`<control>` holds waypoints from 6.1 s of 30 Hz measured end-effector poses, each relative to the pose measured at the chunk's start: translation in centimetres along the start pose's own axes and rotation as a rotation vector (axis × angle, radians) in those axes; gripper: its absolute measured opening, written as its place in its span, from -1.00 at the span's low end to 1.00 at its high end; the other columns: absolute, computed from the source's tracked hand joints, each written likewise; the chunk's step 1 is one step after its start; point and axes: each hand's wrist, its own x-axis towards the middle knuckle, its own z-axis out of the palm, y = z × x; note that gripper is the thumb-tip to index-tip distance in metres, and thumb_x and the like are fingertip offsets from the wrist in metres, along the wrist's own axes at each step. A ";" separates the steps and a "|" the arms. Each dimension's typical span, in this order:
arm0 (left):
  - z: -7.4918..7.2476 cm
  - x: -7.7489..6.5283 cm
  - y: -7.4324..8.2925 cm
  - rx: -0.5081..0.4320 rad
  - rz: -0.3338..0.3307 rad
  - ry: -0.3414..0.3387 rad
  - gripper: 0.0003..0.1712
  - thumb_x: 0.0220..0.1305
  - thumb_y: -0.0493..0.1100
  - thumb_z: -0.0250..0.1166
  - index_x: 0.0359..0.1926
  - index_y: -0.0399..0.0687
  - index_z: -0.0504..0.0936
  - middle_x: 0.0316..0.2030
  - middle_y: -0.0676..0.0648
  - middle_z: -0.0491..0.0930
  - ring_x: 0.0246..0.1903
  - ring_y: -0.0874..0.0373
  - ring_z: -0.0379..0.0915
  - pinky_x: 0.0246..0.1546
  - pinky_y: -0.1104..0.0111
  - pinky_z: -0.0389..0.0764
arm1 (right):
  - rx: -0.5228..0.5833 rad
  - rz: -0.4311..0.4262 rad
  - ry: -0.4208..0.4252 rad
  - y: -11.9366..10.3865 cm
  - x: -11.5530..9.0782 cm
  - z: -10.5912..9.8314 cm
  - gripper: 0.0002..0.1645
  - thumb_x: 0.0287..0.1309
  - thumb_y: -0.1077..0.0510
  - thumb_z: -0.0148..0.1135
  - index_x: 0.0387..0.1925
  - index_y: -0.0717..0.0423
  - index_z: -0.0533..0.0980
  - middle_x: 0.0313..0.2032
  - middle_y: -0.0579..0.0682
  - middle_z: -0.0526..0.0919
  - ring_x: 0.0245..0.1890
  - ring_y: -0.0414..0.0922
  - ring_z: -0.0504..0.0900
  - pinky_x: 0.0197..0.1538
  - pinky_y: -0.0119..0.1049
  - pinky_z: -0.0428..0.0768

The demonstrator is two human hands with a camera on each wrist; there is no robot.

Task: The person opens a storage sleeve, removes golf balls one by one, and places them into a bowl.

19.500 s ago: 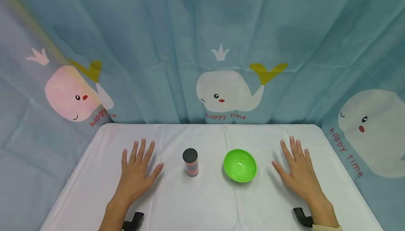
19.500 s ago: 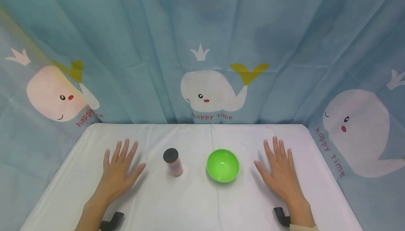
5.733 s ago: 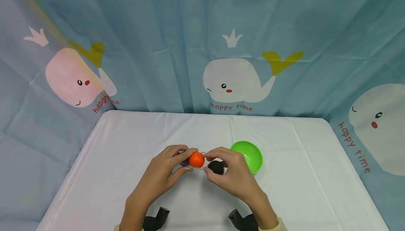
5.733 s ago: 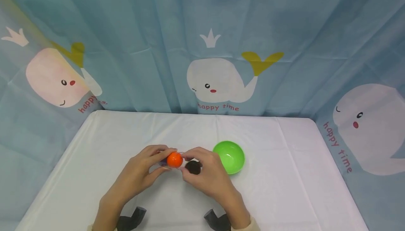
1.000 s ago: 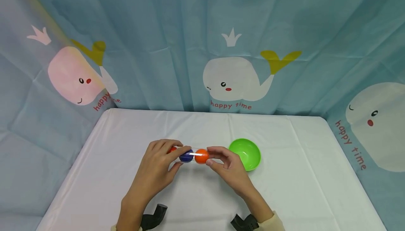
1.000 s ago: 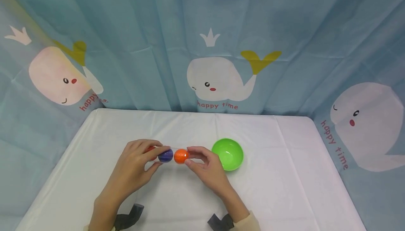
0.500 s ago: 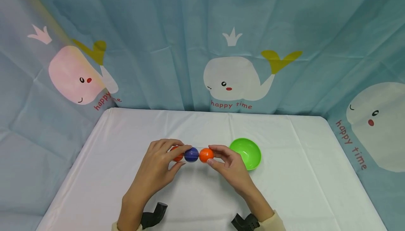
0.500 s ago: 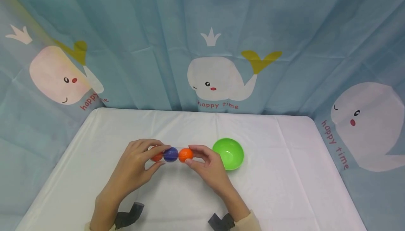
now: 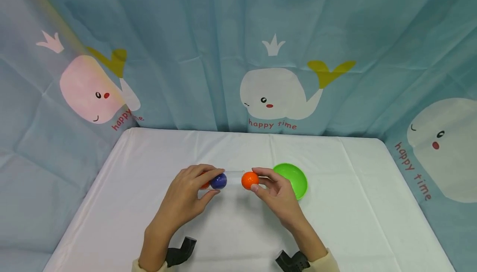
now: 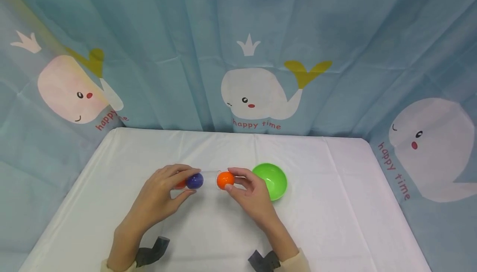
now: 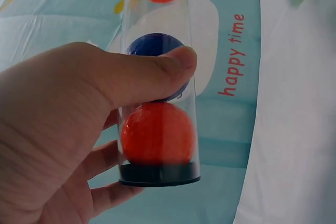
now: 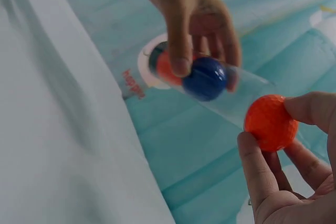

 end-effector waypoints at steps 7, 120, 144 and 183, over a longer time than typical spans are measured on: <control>0.3 -0.1 -0.2 -0.048 -0.033 -0.024 -0.34 0.06 -0.09 0.70 0.22 0.18 0.70 0.07 0.12 0.72 0.07 0.16 0.68 0.06 0.17 0.78 | -0.018 -0.029 0.043 -0.2 -0.2 -1.8 -0.46 0.38 0.32 0.32 0.34 0.30 0.46 0.23 -0.06 0.57 0.14 -0.25 0.68 0.16 -0.44 0.71; 0.2 0.0 0.7 0.031 0.039 -0.003 -0.32 0.04 -0.01 0.71 0.24 0.28 0.74 -0.02 0.16 0.73 -0.08 0.22 0.69 -0.09 0.23 0.76 | -0.218 -0.198 -0.070 -0.7 -0.4 -1.2 -0.58 0.43 0.25 0.32 0.26 0.17 0.54 0.22 0.14 0.62 0.13 -0.14 0.71 0.10 -0.33 0.77; 0.0 0.3 0.9 0.132 0.075 0.011 -0.28 -0.02 -0.17 0.72 0.21 0.35 0.74 0.02 0.11 0.70 0.05 0.11 0.63 0.18 0.08 0.55 | -0.087 -0.059 -0.104 0.2 0.0 -0.4 -0.57 0.42 0.22 0.33 0.27 0.08 0.57 0.20 0.19 0.63 0.16 -0.08 0.71 0.15 -0.38 0.74; -0.3 -0.1 1.3 0.166 0.107 0.060 -0.33 -0.09 -0.24 0.71 0.10 0.33 0.78 -0.03 0.08 0.68 0.06 0.04 0.62 0.20 0.07 0.49 | -0.007 -0.023 -0.107 1.2 0.0 0.4 -0.49 0.38 0.24 0.38 0.32 0.16 0.54 0.27 0.30 0.60 0.18 -0.19 0.70 0.14 -0.37 0.74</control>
